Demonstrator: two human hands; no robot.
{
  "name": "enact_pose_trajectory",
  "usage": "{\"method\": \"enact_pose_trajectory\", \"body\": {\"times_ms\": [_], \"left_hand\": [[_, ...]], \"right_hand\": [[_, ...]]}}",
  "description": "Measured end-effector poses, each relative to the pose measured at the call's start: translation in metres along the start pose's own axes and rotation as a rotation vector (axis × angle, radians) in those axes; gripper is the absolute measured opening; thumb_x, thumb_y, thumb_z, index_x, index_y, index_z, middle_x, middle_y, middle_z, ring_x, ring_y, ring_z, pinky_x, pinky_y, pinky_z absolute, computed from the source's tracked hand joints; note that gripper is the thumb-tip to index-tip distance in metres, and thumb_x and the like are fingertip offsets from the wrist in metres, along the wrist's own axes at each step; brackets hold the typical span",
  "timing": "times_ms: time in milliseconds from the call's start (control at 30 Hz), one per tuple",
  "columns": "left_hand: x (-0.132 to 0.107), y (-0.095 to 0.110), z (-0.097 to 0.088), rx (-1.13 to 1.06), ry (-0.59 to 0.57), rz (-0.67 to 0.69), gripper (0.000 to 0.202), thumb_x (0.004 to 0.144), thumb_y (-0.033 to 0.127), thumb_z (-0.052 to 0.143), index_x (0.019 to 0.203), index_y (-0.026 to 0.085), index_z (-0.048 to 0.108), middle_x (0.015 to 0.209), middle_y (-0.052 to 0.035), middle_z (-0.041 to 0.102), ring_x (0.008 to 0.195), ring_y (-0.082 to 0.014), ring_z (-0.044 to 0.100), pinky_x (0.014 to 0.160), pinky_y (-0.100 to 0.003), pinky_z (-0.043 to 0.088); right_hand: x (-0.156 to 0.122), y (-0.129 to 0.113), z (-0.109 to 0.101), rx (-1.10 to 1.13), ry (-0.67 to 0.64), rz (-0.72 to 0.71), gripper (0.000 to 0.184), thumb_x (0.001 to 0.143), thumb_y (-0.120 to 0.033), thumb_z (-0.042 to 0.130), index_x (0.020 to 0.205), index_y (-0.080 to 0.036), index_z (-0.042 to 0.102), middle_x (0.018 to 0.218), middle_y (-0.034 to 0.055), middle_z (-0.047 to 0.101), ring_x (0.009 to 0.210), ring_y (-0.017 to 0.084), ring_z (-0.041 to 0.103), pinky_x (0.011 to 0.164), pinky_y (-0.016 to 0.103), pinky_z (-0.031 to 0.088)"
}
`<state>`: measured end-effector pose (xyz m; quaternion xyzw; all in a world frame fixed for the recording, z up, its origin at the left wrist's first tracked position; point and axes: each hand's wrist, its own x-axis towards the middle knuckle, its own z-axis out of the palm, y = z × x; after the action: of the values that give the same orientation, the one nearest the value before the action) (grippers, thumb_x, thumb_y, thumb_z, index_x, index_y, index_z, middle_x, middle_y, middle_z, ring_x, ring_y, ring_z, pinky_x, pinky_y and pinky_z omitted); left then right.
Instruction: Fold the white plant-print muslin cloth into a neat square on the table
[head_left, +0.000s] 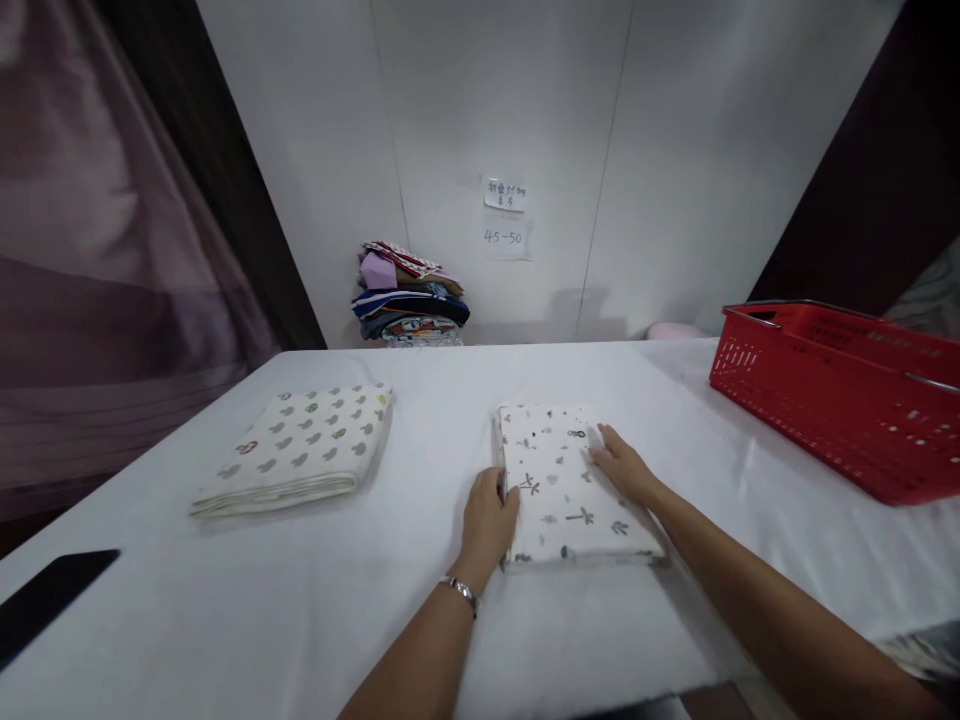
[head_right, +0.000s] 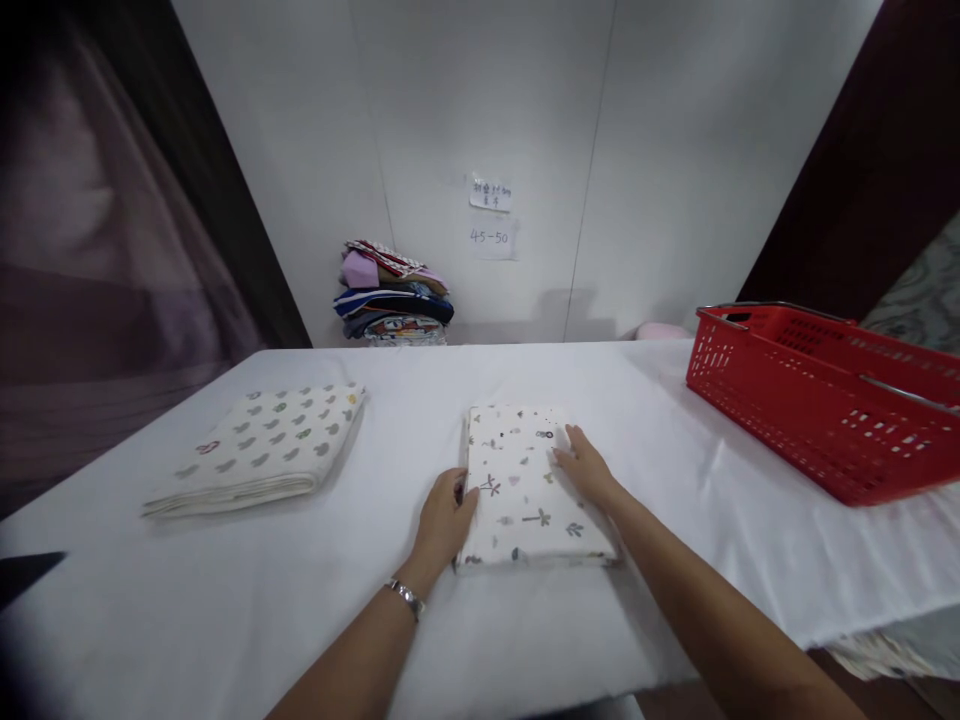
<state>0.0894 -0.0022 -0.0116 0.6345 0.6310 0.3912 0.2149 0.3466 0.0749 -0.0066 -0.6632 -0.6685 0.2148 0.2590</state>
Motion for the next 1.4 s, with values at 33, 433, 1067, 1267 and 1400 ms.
{"method": "enact_pose_trajectory", "body": {"times_ms": [33,433,1067,1267,1400], "left_hand": [[0.000,0.000,0.000,0.004,0.003,-0.005,0.029,0.081,0.023,0.048,0.109,0.016,0.052,0.104,-0.0071,0.058,0.095,-0.0175,0.054,0.086,-0.032,0.041],[-0.005,0.010,-0.003,-0.006,-0.039,-0.134,0.037,0.079,0.030,0.053,0.114,0.017,0.050,0.106,-0.0076,0.060,0.094,-0.0172,0.056,0.083,-0.029,0.041],[-0.009,0.005,0.002,-0.059,-0.004,-0.106,0.034,0.080,0.028,0.052,0.113,0.019,0.052,0.106,-0.0066,0.062,0.098,-0.0173,0.057,0.086,-0.029,0.041],[-0.009,0.006,0.000,-0.057,0.001,-0.097,0.035,0.080,0.027,0.053,0.113,0.018,0.052,0.107,-0.0067,0.061,0.095,-0.0170,0.057,0.085,-0.028,0.041],[-0.008,0.006,-0.002,-0.035,-0.017,-0.088,0.035,0.080,0.027,0.052,0.113,0.018,0.052,0.106,-0.0062,0.061,0.094,-0.0163,0.057,0.084,-0.028,0.041]], "right_hand": [[-0.009,0.005,-0.002,0.070,-0.002,0.060,0.067,0.081,-0.045,0.049,0.140,-0.019,0.031,0.144,0.0089,0.034,0.130,0.024,0.034,0.106,0.038,0.028],[-0.050,0.012,-0.022,0.362,-0.078,0.136,0.073,0.075,-0.033,0.059,0.141,-0.021,0.030,0.134,0.0091,0.048,0.111,0.023,0.055,0.093,0.036,0.044],[-0.110,-0.057,-0.004,-0.332,-0.313,-0.547,0.047,0.093,-0.042,0.031,0.134,-0.022,0.041,0.144,0.0085,0.034,0.134,0.024,0.026,0.107,0.050,0.020],[-0.089,-0.083,0.013,-0.262,-0.328,-0.589,0.050,0.092,-0.035,0.030,0.141,-0.023,0.030,0.147,0.0068,0.028,0.137,0.023,0.018,0.110,0.047,0.014],[-0.058,-0.098,0.034,-0.266,-0.305,-0.607,0.049,0.090,-0.025,0.033,0.138,-0.019,0.034,0.146,0.0100,0.029,0.136,0.024,0.019,0.108,0.048,0.017]]}}
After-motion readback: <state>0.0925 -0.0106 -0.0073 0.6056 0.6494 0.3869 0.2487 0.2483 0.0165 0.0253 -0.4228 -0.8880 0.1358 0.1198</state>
